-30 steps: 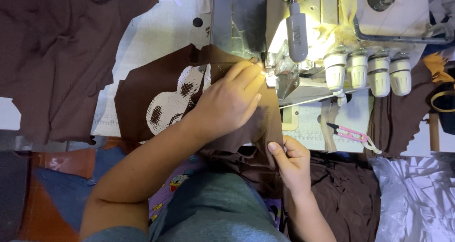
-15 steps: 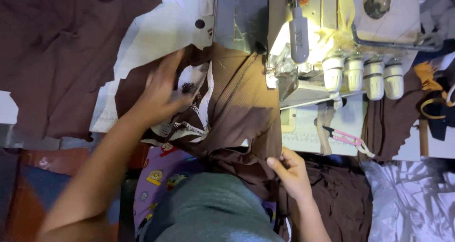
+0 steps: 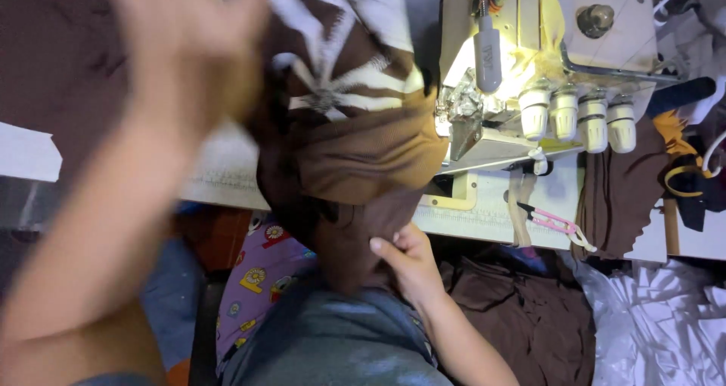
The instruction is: The person is folding and aligning brown fabric pieces on a sewing machine table in preparation for sewing.
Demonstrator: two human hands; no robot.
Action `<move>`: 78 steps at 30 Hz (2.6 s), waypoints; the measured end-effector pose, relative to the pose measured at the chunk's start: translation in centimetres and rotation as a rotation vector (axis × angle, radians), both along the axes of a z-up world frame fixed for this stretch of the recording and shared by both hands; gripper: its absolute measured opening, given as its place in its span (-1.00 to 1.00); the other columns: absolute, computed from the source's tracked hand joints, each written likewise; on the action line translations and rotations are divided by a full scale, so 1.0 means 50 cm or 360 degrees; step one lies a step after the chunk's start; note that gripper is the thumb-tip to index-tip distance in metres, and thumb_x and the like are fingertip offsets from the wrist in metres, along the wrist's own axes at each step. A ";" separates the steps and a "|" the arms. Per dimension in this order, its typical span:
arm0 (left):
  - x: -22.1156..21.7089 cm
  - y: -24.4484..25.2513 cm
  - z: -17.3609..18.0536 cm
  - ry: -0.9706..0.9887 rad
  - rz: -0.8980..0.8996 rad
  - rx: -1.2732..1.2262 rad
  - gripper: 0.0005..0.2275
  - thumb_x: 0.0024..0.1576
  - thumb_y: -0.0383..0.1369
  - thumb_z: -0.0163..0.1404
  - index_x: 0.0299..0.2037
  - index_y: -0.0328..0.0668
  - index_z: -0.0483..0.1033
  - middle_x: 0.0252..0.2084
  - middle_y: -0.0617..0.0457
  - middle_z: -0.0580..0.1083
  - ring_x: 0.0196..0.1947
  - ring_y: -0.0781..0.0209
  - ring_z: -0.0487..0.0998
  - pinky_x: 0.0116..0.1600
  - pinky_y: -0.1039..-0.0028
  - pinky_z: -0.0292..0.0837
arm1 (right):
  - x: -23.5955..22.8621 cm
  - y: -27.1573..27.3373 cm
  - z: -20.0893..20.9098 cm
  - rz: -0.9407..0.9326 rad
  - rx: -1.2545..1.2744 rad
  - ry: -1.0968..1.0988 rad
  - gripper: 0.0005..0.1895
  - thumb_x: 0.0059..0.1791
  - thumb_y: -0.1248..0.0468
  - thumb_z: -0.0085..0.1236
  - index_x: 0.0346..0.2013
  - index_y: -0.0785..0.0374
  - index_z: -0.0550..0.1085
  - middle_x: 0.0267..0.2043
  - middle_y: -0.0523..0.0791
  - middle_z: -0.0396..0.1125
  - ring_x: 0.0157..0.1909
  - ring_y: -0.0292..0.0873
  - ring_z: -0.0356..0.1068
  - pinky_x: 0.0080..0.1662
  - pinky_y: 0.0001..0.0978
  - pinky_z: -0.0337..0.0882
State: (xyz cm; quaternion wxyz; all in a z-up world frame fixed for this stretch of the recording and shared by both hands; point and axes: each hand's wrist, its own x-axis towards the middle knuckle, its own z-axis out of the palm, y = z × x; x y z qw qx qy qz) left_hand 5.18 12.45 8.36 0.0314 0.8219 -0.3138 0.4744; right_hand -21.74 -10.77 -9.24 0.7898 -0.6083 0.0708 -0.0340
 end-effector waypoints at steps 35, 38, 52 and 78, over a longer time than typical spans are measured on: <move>-0.370 -0.202 -0.158 0.0622 -0.1170 -0.0186 -0.86 0.25 -0.47 -0.14 -0.15 -0.25 0.51 -0.45 0.13 0.21 -0.62 0.20 0.19 -0.59 0.38 0.15 | -0.085 -0.089 -0.014 -0.0095 -0.0558 0.0026 -0.92 -0.10 0.44 0.32 -0.50 0.35 0.59 -0.51 -0.09 0.50 -0.25 -0.34 0.33 -0.24 -0.37 0.49; -0.367 -0.207 -0.177 0.0538 -0.1072 -0.0187 -0.81 0.24 -0.53 -0.21 -0.38 -0.16 0.44 -0.47 0.17 0.12 -0.63 0.25 0.09 -0.59 0.47 0.03 | -0.063 -0.080 0.024 -0.0140 -0.0512 -0.0002 -0.91 -0.06 0.43 0.27 -0.47 0.36 0.58 -0.51 -0.14 0.44 -0.31 -0.36 0.26 -0.24 -0.39 0.44; -0.282 -0.272 -0.145 0.0222 -0.0783 -0.0225 -0.86 0.15 -0.57 -0.04 -0.41 -0.10 0.47 -0.49 0.21 0.12 -0.63 0.30 0.17 -0.58 0.55 0.09 | 0.060 -0.142 0.015 -0.0381 -0.0603 -0.0197 -0.85 0.07 0.45 0.10 -0.35 0.45 0.57 -0.53 -0.13 0.39 -0.34 -0.35 0.29 -0.26 -0.45 0.40; -0.097 0.022 -0.027 0.0596 -0.0613 -0.1143 -0.80 0.23 -0.56 -0.12 0.03 -0.33 0.25 -0.02 -0.22 0.28 0.06 -0.22 0.29 0.40 0.07 -0.09 | -0.050 -0.062 -0.082 0.0209 -0.0431 0.0154 -0.76 -0.01 0.12 0.27 -0.34 0.26 0.59 -0.39 -0.16 0.47 -0.36 -0.29 0.48 -0.28 -0.50 0.41</move>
